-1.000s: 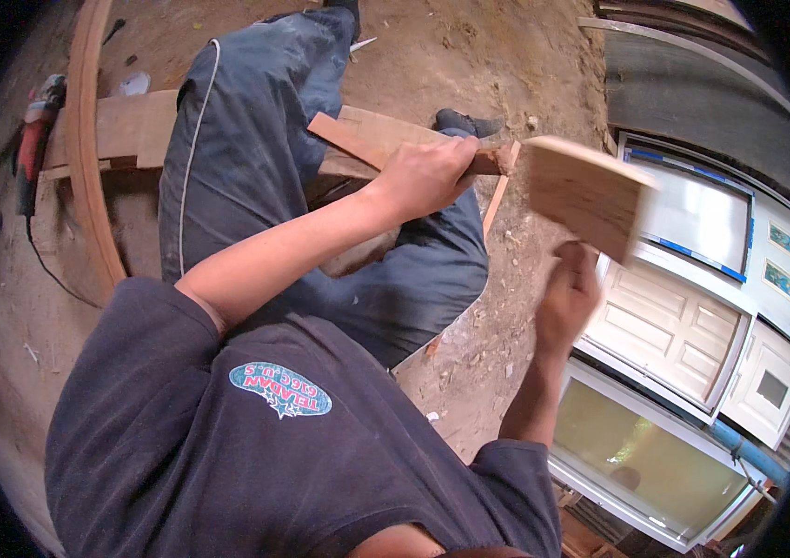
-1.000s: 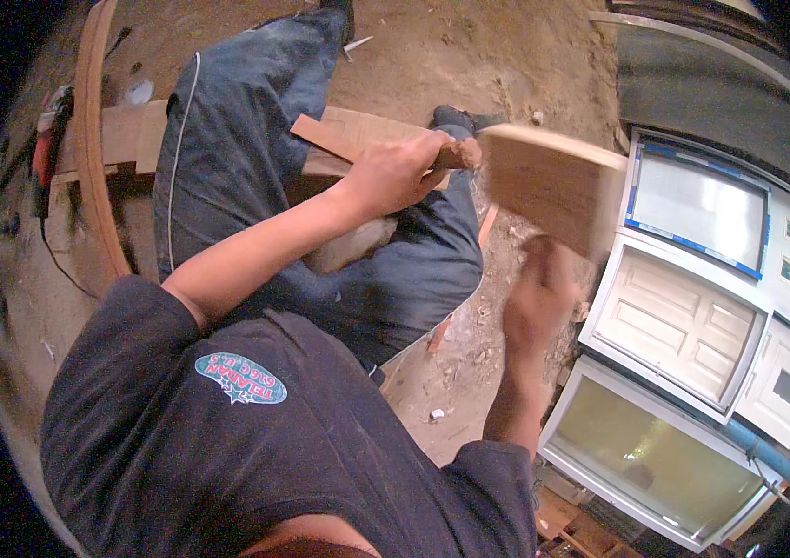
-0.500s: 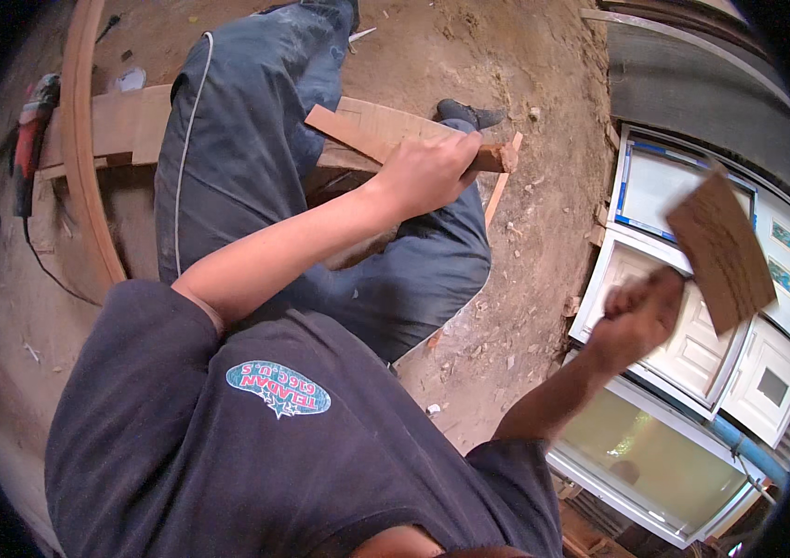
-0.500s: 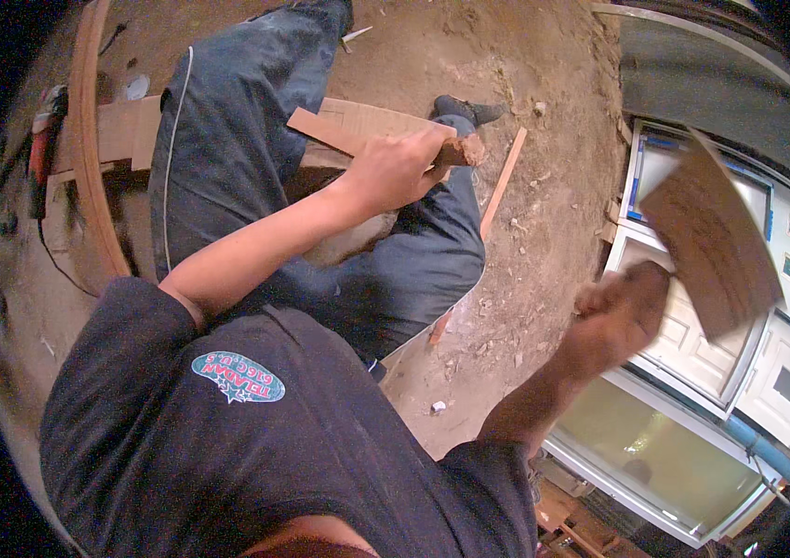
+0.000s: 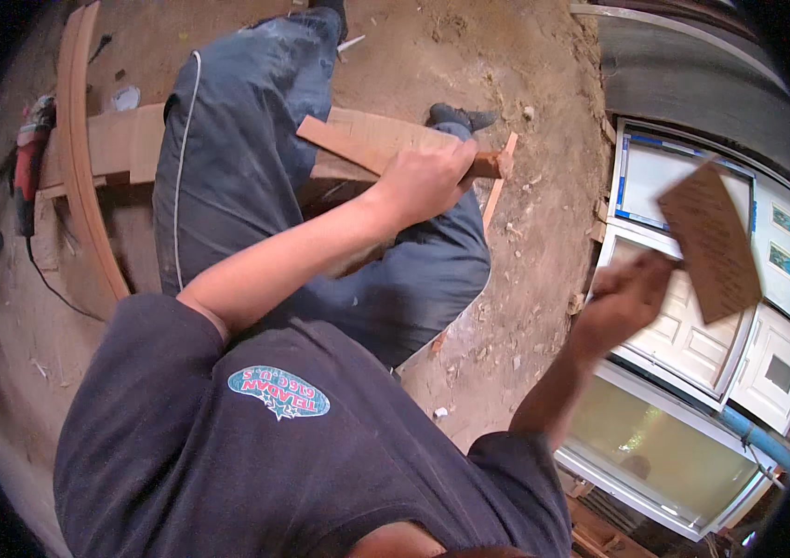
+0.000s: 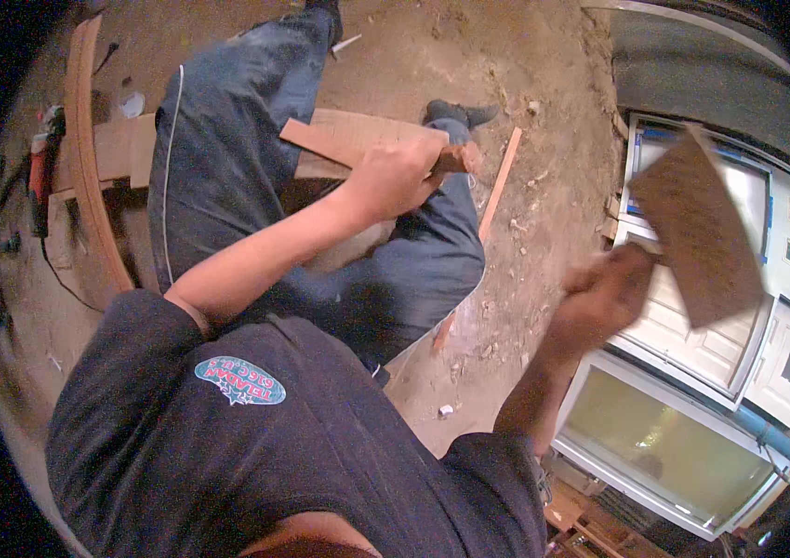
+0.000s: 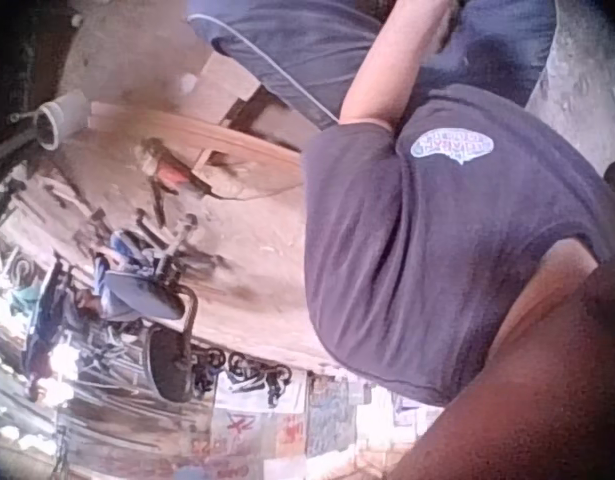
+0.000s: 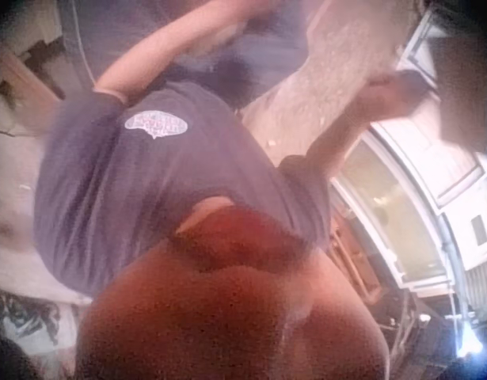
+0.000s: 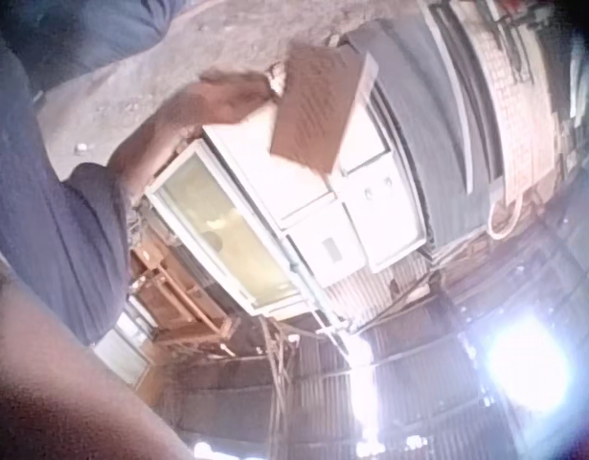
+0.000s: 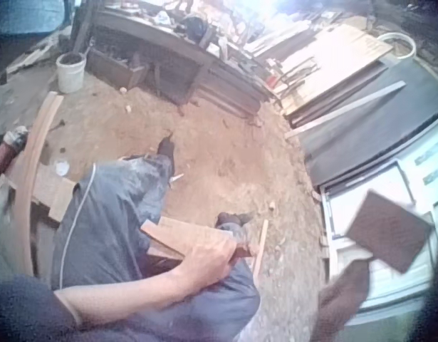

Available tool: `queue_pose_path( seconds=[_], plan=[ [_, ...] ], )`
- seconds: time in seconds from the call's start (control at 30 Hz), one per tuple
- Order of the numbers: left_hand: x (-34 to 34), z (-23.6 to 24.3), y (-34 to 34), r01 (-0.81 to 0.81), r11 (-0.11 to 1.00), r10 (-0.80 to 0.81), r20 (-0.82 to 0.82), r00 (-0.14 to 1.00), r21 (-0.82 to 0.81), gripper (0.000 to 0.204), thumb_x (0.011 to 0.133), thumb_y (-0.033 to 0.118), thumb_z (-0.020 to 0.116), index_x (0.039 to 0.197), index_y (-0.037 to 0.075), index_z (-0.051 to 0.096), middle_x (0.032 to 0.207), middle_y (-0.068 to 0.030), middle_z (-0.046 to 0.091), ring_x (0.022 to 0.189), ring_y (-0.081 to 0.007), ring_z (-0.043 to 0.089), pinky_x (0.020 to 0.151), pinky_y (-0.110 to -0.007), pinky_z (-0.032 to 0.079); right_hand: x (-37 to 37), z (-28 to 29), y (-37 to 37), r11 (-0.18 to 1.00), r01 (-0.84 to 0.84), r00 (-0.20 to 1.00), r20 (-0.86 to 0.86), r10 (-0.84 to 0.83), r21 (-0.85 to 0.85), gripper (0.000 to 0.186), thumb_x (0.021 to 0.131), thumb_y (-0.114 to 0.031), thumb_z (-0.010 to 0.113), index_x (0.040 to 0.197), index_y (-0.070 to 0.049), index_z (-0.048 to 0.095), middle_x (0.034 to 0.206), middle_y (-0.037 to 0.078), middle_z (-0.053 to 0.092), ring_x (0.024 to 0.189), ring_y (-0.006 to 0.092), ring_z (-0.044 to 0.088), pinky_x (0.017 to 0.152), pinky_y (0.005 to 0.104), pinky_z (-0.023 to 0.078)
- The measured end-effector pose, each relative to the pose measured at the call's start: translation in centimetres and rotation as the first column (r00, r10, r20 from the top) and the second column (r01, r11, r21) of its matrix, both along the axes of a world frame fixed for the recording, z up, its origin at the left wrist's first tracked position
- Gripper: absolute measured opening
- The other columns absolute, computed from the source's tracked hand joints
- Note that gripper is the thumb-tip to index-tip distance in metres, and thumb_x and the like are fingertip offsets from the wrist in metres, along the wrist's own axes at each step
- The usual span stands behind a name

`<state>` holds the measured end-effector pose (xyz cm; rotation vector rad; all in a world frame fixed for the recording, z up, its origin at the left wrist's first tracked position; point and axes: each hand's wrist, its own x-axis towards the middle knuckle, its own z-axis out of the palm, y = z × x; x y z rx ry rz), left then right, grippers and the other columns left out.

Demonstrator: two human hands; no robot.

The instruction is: The person sits on the ground and uses a mallet to strike a tool against a block of wood. They repeatedly strike the tool to create holes or patterns and lift the block of wood to look at the work.

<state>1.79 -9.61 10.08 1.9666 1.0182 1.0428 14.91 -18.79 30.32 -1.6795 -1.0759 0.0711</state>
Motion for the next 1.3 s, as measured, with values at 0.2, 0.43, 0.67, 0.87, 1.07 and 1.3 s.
queue_pose_path(
  seconds=[0.2,0.43,0.67,0.87,1.07,1.3],
  plan=[
    [0.6,0.0,0.7,-0.011,0.999,0.010,0.024,1.000,0.046,0.029,0.083,0.018,0.067,0.104,0.006,0.051,0.088,-0.0152,0.065,0.082,-0.0359,0.066,0.066,-0.047,0.053,2.8,-0.9,-1.0,0.835,-0.048,0.842,0.428,0.329,-0.548,0.021,0.098,-0.017,0.055,0.101,0.002,0.062,0.067,0.009,0.060,0.063,0.0205,0.056,0.063,0.0327,0.045],
    [0.6,0.2,0.6,-0.042,0.993,0.034,0.068,0.997,0.113,0.028,0.083,0.019,0.068,0.098,0.005,0.049,0.083,-0.0132,0.064,0.078,-0.0348,0.067,0.063,-0.045,0.053,3.1,-3.7,-1.0,0.972,-0.201,0.957,0.186,0.221,-0.118,0.017,0.102,-0.020,0.050,0.095,-0.007,0.059,0.063,-0.002,0.047,0.055,0.0037,0.039,0.046,0.0209,0.031],
    [0.1,-0.4,0.3,-0.040,0.994,0.035,0.051,0.998,0.105,0.028,0.083,0.019,0.069,0.099,0.006,0.049,0.082,-0.0129,0.065,0.078,-0.0352,0.067,0.062,-0.046,0.053,1.2,1.2,-0.1,0.989,-0.143,0.989,-0.037,0.141,-0.033,0.022,0.102,-0.022,0.051,0.091,-0.005,0.058,0.061,-0.002,0.044,0.048,0.0024,0.036,0.041,0.0197,0.024],
    [1.3,0.9,0.3,-0.015,0.995,0.009,0.056,0.998,0.099,0.027,0.083,0.018,0.068,0.098,0.006,0.049,0.082,-0.0126,0.065,0.077,-0.0341,0.067,0.061,-0.045,0.053,6.7,-6.9,-3.1,0.976,-0.123,0.954,0.248,0.167,-0.182,0.015,0.100,-0.015,0.054,0.096,-0.002,0.059,0.075,-0.001,0.055,0.060,0.0068,0.045,0.052,0.0191,0.033],
    [-0.5,-0.1,0.6,-0.056,0.994,0.049,0.081,0.996,0.090,0.025,0.085,0.018,0.066,0.098,0.005,0.049,0.083,-0.0126,0.065,0.077,-0.0335,0.067,0.061,-0.044,0.054,1.8,1.2,-0.6,0.993,-0.115,0.991,-0.068,0.116,0.011,0.023,0.103,-0.023,0.048,0.090,-0.006,0.054,0.061,-0.006,0.033,0.049,0.0038,0.025,0.043,0.0211,0.021],
    [0.8,0.3,0.8,0.002,1.000,-0.003,0.049,0.999,0.005,0.041,0.082,0.020,0.070,0.117,0.006,0.054,0.095,-0.0174,0.067,0.088,-0.0358,0.067,0.070,-0.046,0.054,4.0,-7.2,-3.0,0.882,-0.193,0.800,0.452,0.395,-0.429,0.014,0.099,-0.009,0.051,0.098,-0.003,0.064,0.073,0.000,0.055,0.069,0.0053,0.050,0.054,0.0213,0.038]
  ],
)
